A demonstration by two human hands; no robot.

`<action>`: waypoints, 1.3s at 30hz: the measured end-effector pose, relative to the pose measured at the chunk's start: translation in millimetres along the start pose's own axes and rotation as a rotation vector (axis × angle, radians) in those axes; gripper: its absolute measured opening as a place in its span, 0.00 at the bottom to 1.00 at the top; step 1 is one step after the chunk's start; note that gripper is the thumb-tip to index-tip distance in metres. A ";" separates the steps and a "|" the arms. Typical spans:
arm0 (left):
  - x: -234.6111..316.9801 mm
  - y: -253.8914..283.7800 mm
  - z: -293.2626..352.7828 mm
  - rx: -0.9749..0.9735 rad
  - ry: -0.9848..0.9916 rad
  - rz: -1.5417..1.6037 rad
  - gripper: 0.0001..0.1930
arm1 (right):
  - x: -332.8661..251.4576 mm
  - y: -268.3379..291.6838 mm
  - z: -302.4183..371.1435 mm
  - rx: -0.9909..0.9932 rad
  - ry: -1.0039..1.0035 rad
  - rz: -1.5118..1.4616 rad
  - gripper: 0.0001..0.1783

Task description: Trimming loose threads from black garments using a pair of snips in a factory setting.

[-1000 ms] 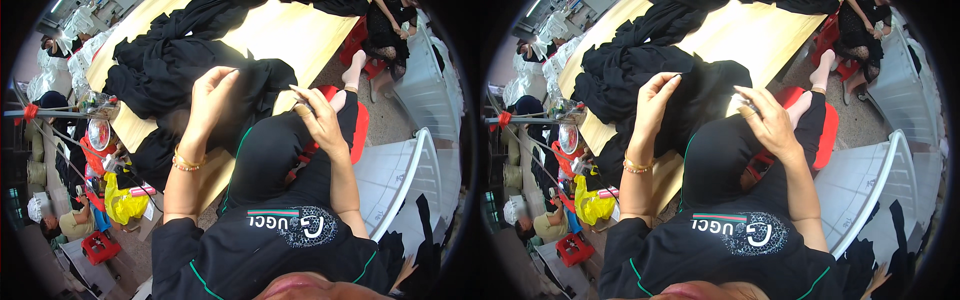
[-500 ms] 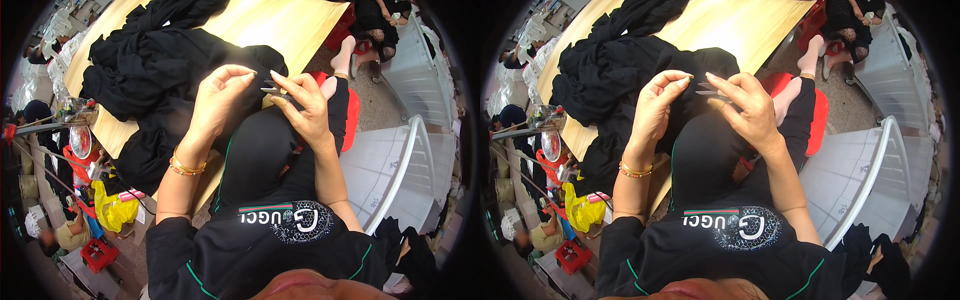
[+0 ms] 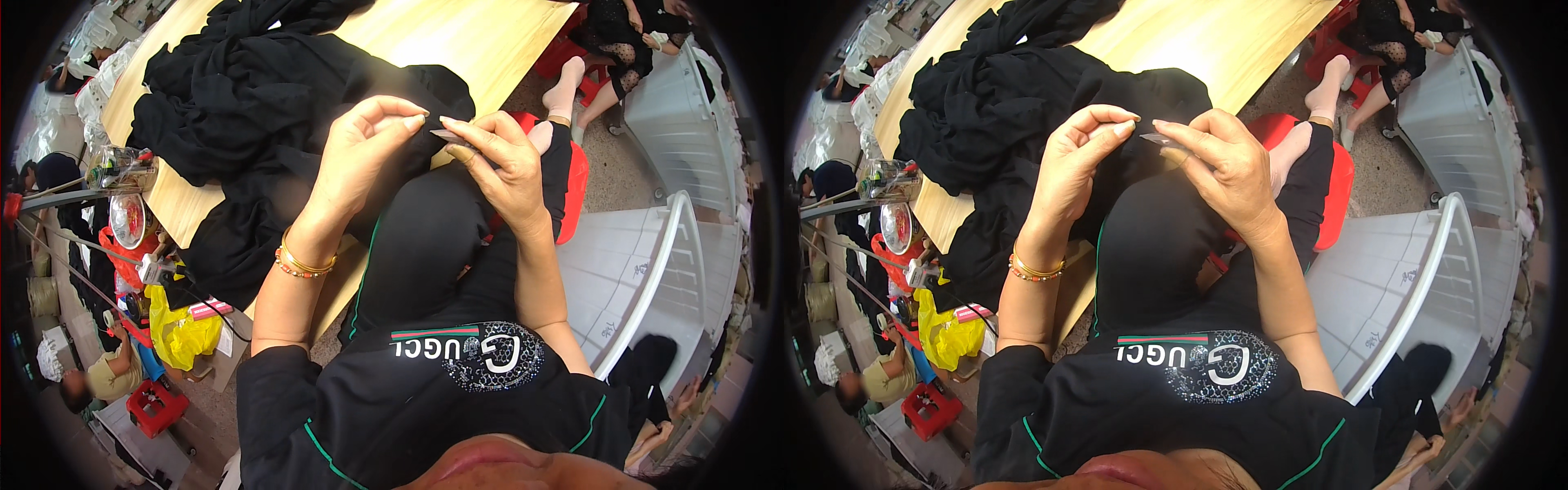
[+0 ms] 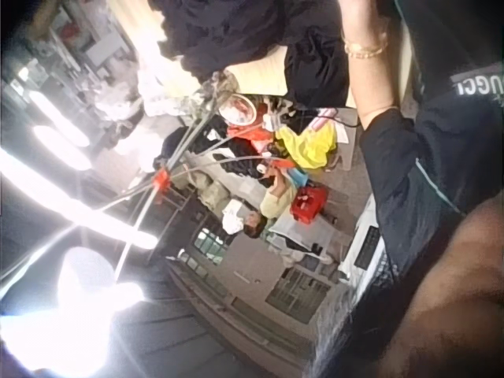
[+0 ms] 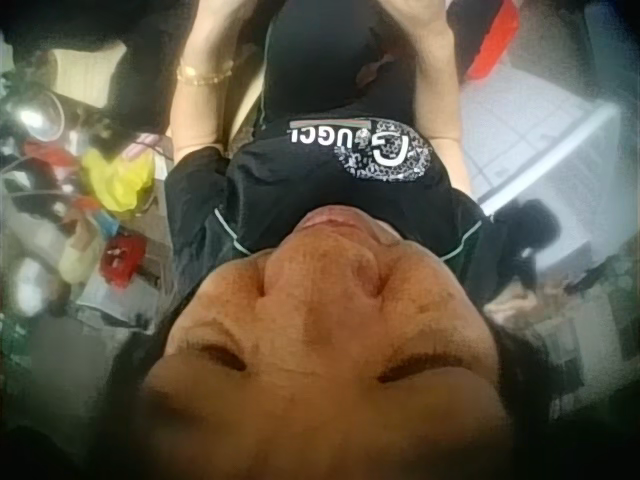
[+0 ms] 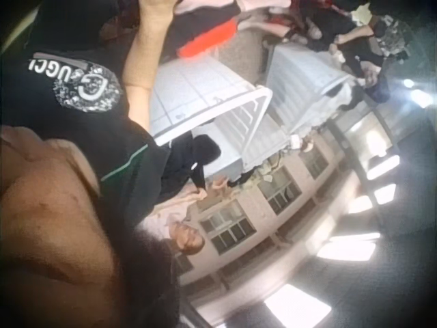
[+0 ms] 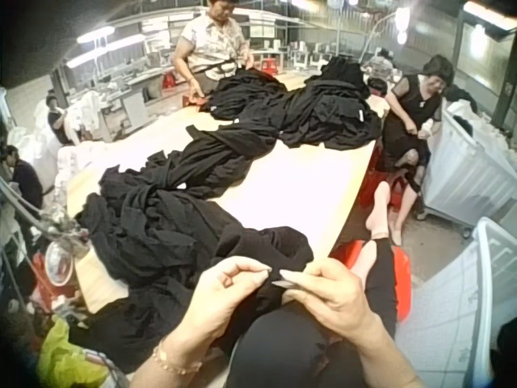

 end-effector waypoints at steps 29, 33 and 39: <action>24.2 -4.7 20.5 -0.181 0.065 -0.155 0.10 | 16.7 55.3 2.0 0.456 -0.304 -0.487 0.05; 23.5 3.1 14.9 -0.172 0.018 -0.333 0.09 | 28.5 47.4 6.4 0.376 -0.391 -0.316 0.06; 21.6 6.5 12.6 -0.121 -0.002 -0.275 0.09 | -2.1 21.6 -2.4 0.089 -0.185 -0.220 0.19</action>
Point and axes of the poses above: each hand's wrist, its own z-axis away from the middle knuckle, its own y-axis out of the back of the hand, x = y × z, the point moved 4 cm from there along -z, towards the middle knuckle, and after that the axes turned 7 degrees about x, right-handed, at the moved point
